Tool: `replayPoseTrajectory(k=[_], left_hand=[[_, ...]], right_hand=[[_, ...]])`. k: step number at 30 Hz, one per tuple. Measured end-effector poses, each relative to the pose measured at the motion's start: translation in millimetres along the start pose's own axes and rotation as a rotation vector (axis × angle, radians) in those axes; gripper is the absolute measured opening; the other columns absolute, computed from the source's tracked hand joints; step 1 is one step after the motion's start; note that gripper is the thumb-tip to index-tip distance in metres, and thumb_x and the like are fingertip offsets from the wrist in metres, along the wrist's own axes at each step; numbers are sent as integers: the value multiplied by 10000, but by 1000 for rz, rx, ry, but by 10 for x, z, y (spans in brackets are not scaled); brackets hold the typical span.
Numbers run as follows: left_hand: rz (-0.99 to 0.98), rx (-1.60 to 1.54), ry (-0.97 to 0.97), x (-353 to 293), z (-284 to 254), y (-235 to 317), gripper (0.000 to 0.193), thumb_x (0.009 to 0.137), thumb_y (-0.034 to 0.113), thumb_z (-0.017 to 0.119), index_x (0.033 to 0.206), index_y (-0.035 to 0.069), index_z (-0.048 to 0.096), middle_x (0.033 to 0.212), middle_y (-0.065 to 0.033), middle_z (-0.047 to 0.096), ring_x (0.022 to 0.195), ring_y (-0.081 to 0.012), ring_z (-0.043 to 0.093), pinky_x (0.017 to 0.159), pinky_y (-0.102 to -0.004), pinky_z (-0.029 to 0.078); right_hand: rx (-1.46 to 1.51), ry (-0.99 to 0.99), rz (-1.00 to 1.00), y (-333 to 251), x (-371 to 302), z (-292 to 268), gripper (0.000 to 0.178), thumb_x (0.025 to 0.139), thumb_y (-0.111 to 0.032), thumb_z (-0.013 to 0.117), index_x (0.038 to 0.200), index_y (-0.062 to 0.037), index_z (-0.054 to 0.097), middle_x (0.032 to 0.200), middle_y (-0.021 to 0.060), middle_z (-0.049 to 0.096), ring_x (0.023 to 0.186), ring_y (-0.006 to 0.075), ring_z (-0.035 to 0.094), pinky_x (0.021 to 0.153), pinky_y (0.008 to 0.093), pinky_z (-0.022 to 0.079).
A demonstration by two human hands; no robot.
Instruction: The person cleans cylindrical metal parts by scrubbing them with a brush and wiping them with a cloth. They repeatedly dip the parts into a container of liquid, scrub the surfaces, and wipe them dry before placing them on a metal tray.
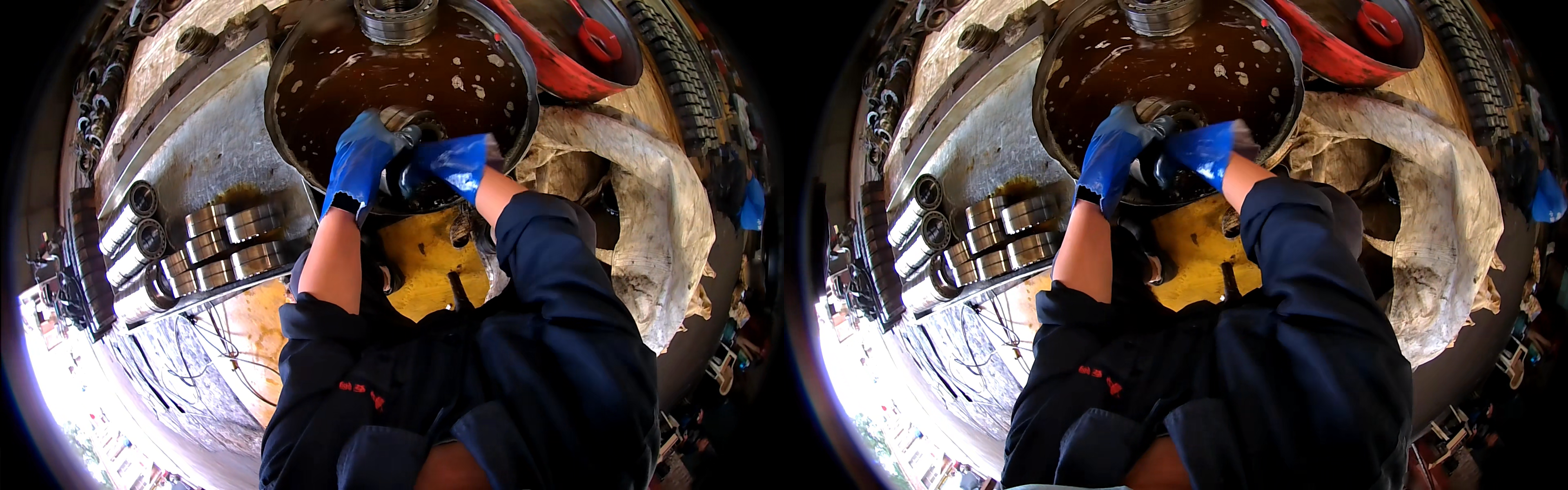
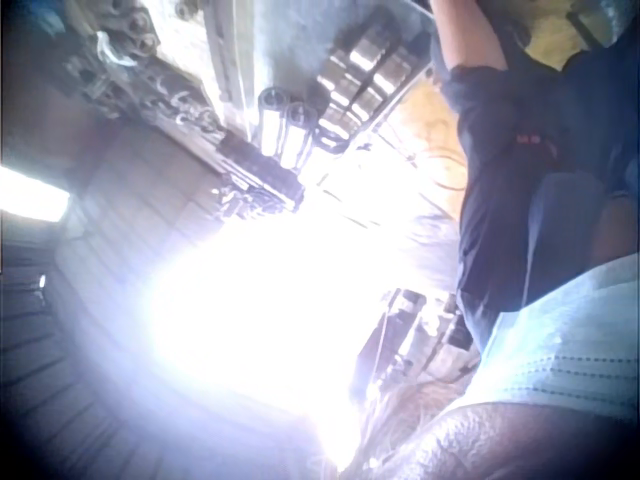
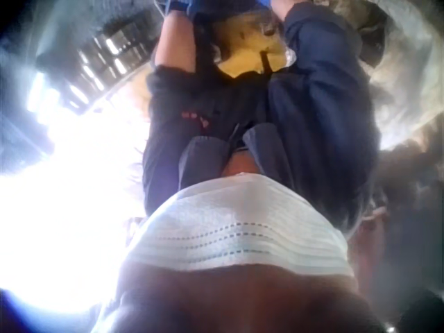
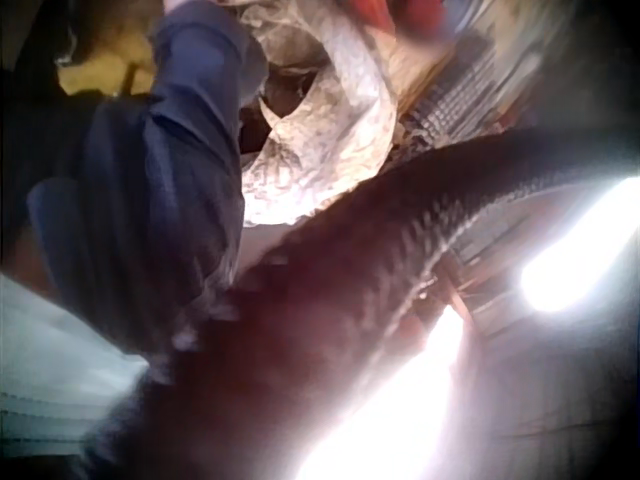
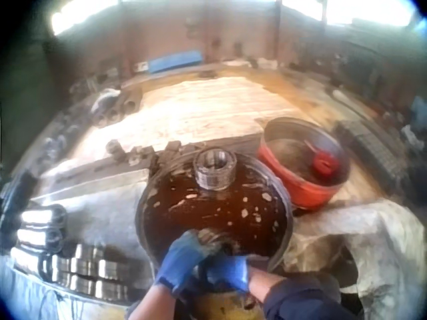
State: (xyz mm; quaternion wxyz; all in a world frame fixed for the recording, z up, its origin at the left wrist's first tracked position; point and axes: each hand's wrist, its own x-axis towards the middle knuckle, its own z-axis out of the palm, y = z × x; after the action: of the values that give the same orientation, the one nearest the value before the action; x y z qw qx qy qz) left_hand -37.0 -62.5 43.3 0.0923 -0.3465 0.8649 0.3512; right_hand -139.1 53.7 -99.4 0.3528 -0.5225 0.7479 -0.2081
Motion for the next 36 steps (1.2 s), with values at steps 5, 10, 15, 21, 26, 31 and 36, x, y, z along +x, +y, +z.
replayPoseTrajectory(k=[5,10,15,21,26,31,36], left_hand=[[-94,-27,98,259,231,-217,646,806,496,729,1254,39,637,1267,-226,631,1160,-372,622,992,-408,488],[-84,-47,108,170,196,-89,692,789,483,742,1245,-21,613,1233,-259,642,1167,-399,617,990,-418,485],[-62,10,134,230,255,-188,742,772,518,743,1272,-12,599,1227,-263,645,1159,-399,625,985,-424,491],[-77,30,100,241,241,-182,777,771,540,739,1292,-16,585,1252,-264,633,1179,-393,616,1000,-427,483],[-113,21,-8,297,244,-106,838,763,580,737,1344,1,564,1313,-258,607,1227,-385,593,1033,-427,464],[-162,73,63,229,221,18,796,756,545,749,1280,-30,581,1229,-276,643,1145,-402,639,975,-448,504],[-170,84,73,286,269,-111,838,743,559,756,1318,-18,560,1266,-270,629,1185,-410,615,1011,-430,487]], right_hand=[[37,51,26,91,-73,-44,384,834,-234,678,1178,-64,676,1130,170,699,1080,331,659,937,377,504],[34,110,-18,41,45,234,379,836,-227,674,1177,-61,676,1130,171,698,1080,332,658,936,377,504],[31,148,-33,-48,58,281,375,838,-221,671,1176,-59,675,1130,172,698,1080,333,657,934,377,504],[150,120,20,149,-115,-90,369,841,-213,667,1175,-57,675,1130,173,697,1081,334,657,932,377,505],[140,187,-18,101,-65,61,364,843,-207,663,1174,-55,675,1131,174,696,1081,335,656,931,377,505],[54,276,-78,-3,51,368,360,845,-200,660,1173,-53,675,1131,175,695,1081,336,655,929,377,505],[39,-2,-34,-118,-140,-73,333,851,-160,665,1163,-46,672,1158,177,682,1086,330,643,890,387,510]])
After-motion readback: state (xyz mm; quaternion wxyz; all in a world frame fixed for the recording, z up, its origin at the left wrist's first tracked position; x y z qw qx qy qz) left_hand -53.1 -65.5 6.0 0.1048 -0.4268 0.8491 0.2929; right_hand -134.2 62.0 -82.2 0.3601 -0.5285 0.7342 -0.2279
